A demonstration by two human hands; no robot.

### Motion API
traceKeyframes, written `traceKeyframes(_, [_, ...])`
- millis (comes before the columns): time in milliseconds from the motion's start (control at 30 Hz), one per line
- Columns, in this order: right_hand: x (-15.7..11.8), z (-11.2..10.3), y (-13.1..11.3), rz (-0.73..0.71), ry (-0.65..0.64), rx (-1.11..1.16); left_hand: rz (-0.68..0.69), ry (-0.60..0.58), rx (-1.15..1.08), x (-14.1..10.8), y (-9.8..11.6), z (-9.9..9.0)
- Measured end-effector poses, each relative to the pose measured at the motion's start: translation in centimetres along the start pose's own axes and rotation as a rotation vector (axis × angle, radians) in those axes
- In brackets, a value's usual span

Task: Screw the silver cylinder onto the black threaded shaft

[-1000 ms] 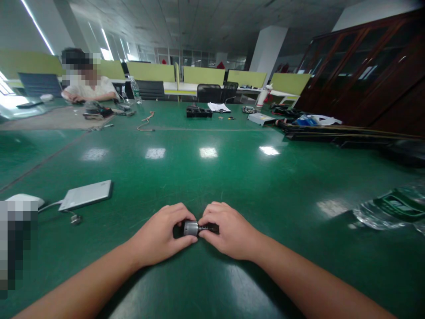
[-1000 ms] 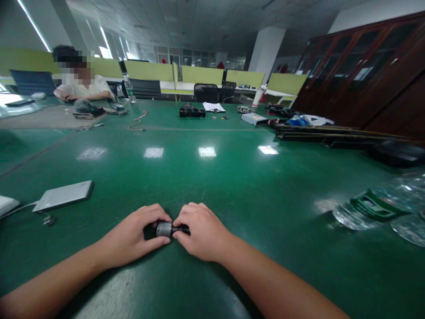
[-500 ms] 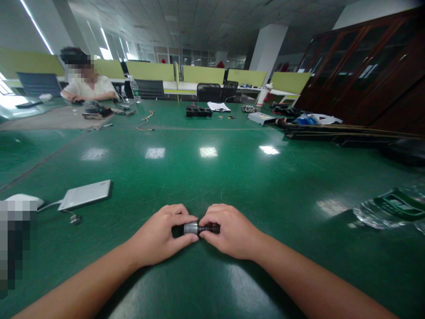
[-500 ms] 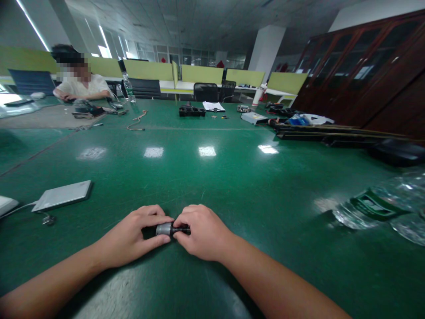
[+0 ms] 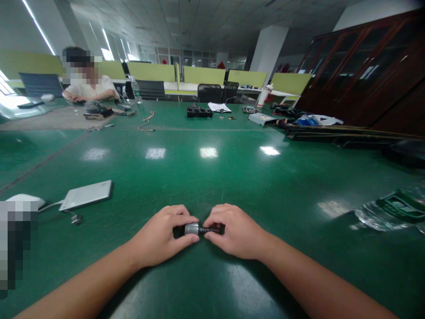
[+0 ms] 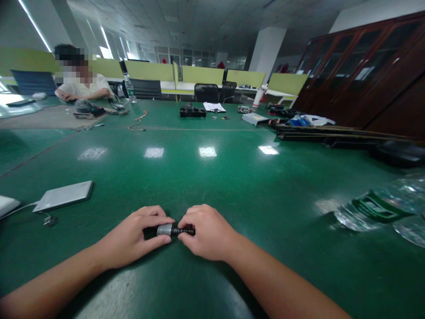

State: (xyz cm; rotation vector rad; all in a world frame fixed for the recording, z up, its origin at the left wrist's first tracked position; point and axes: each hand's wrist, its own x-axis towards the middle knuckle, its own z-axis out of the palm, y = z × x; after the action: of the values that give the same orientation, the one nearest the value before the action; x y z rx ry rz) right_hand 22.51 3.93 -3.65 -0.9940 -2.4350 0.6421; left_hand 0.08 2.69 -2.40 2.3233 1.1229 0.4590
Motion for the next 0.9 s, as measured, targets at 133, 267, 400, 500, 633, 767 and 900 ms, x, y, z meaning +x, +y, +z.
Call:
traceKeyframes(133, [0.0,-0.3,0.1,0.009,-0.005,-0.003,-0.003,-0.005,-0.001,0.0,0.0,-0.1])
traceKeyframes(267, [0.0,-0.7,0.5,0.036,-0.003,-0.015,-0.030,0.012,-0.011,-0.1,-0.1,0.0])
traceKeyframes(400, [0.0,-0.9,0.8,0.055,-0.008,-0.007,-0.031,0.028,-0.037,-0.1,-0.2,-0.1])
traceKeyframes(500, [0.0,-1.2,0.9,0.057,-0.023,0.012,-0.024,0.040,-0.045,-0.1,-0.3,-0.1])
traceKeyframes(633, [-0.2,-2.3,1.5,0.111,-0.061,0.014,-0.013,0.043,-0.042,-0.1,-0.3,-0.1])
traceKeyframes(767, [-0.5,-3.3,2.3,0.179,-0.078,-0.017,-0.019,0.041,-0.043,-0.1,-0.3,-0.1])
traceKeyframes(900, [-0.5,-3.3,2.5,0.181,-0.093,0.012,-0.018,0.045,-0.038,-0.2,-0.3,0.0])
